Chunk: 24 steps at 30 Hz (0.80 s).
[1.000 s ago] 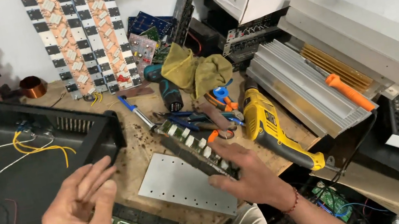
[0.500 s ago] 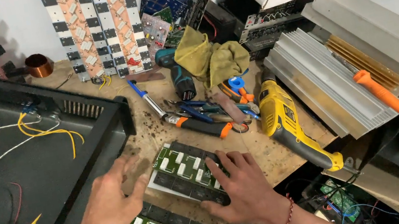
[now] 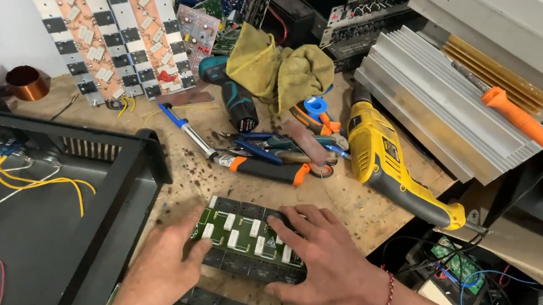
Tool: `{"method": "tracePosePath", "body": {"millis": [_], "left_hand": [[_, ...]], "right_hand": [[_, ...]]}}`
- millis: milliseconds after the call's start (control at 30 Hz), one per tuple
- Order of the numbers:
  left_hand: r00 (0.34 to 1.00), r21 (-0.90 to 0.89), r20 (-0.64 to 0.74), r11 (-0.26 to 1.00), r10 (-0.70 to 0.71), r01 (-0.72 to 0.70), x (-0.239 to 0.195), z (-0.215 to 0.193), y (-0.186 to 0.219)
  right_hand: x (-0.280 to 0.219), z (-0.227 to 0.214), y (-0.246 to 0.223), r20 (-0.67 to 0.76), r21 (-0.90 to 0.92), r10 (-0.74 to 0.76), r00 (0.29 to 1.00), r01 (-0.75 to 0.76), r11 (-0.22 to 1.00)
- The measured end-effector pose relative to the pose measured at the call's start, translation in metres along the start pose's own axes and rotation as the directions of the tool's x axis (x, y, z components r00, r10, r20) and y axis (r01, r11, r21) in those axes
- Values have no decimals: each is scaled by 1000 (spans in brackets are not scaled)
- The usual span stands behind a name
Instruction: The person repeatedly picks up two rectangular electronic modules from a workbench, turns them over to view both sides, and places them back down. The person handles the modules one at a time, rotating them in hand, and occasionally shifts their position on the bench.
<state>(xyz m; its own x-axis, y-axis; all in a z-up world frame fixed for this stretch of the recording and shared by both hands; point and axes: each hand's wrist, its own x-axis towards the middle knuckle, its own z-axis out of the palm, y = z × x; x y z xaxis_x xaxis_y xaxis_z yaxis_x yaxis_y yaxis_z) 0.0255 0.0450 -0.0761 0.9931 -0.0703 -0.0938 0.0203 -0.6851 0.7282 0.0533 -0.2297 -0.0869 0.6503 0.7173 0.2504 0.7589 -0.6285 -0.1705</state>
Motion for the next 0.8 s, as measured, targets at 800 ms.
{"method": "tracePosePath", "body": {"millis": [800], "left_hand": [[867,291,408,941,-286,174,11,-29,46]], "right_hand": [[-29,-54,62,-133,405,243,961,-171,898]]}}
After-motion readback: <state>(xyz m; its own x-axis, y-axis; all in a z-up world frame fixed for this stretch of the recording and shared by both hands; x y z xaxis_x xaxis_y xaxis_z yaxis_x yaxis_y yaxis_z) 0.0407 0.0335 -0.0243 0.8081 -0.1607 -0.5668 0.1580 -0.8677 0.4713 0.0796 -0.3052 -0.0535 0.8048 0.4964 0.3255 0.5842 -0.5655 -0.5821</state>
